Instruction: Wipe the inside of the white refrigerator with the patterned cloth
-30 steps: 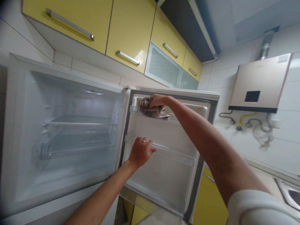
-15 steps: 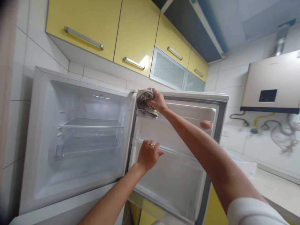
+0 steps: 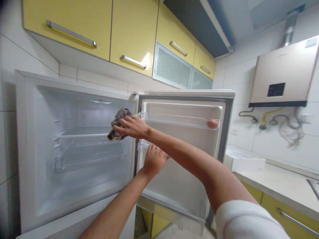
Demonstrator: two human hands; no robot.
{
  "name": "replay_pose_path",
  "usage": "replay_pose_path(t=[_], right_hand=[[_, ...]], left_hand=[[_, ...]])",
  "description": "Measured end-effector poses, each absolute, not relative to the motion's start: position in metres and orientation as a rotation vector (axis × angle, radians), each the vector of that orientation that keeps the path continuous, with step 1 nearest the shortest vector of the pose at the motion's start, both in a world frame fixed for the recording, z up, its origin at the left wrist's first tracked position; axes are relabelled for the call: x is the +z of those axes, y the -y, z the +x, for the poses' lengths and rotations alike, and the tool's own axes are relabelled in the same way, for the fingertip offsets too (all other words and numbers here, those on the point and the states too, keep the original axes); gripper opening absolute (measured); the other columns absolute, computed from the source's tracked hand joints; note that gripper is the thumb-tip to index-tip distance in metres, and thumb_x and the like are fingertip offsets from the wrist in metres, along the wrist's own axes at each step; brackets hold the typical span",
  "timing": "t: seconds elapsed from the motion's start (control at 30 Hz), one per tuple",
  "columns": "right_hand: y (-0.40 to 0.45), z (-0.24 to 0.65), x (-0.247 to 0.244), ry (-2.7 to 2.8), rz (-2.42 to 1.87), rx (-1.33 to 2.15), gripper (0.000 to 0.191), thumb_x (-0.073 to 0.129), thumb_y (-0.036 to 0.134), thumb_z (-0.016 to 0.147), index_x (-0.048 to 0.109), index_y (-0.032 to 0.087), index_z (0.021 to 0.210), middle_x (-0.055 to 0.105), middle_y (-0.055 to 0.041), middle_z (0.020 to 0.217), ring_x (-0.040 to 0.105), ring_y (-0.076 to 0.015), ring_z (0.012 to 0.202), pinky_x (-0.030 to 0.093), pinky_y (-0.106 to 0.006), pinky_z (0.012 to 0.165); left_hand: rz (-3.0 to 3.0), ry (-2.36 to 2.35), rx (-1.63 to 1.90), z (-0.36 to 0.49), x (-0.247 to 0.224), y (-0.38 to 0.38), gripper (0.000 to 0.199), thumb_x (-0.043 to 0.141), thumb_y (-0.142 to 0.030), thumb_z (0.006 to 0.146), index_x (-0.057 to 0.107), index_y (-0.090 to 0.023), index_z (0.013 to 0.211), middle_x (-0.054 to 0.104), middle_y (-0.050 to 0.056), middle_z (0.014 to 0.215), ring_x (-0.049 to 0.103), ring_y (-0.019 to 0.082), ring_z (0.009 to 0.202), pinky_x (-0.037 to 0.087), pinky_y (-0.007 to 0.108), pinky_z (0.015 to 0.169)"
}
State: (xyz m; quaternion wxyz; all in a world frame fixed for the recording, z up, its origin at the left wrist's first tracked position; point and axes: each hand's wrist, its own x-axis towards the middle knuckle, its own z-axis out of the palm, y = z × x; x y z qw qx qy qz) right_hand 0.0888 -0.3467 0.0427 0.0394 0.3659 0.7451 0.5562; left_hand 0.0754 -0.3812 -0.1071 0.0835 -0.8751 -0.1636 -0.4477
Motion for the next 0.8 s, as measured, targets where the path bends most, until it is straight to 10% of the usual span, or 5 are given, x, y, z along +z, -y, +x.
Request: replay_pose_path(t=[0.53,0.8], right_hand=[[0.47,0.177,0.009,-2.003,1.175,1.949,0.022,0.049,0.02,0.103,0.062,0.023,0.12,0.065,-0.0089,0.101,0.05,-0.0215,0.088,0.032,-0.034,0.067],[0.587,0.217,-0.007,-1.746,1.419,2.075,0.033,0.054,0.008,0.094,0.063,0.023,0.122,0.066,-0.0104,0.111,0.056,-0.0222,0.097,0.041,-0.033,0.076]], left_hand=[[-2.644,0.462,-1.266,0.077,-0.109,0.377,0.046,0.052,-0.049,0.099,0.066,-0.019,0.131,0.068,0.018,0.131,0.059,0.035,0.122,0.043,0.05,0.102],[-2.584,0.498,-1.24,0.073,-0.106,0.384,0.045,0.049,-0.051,0.098,0.068,-0.017,0.121,0.069,0.015,0.102,0.062,0.031,0.098,0.044,0.045,0.093]])
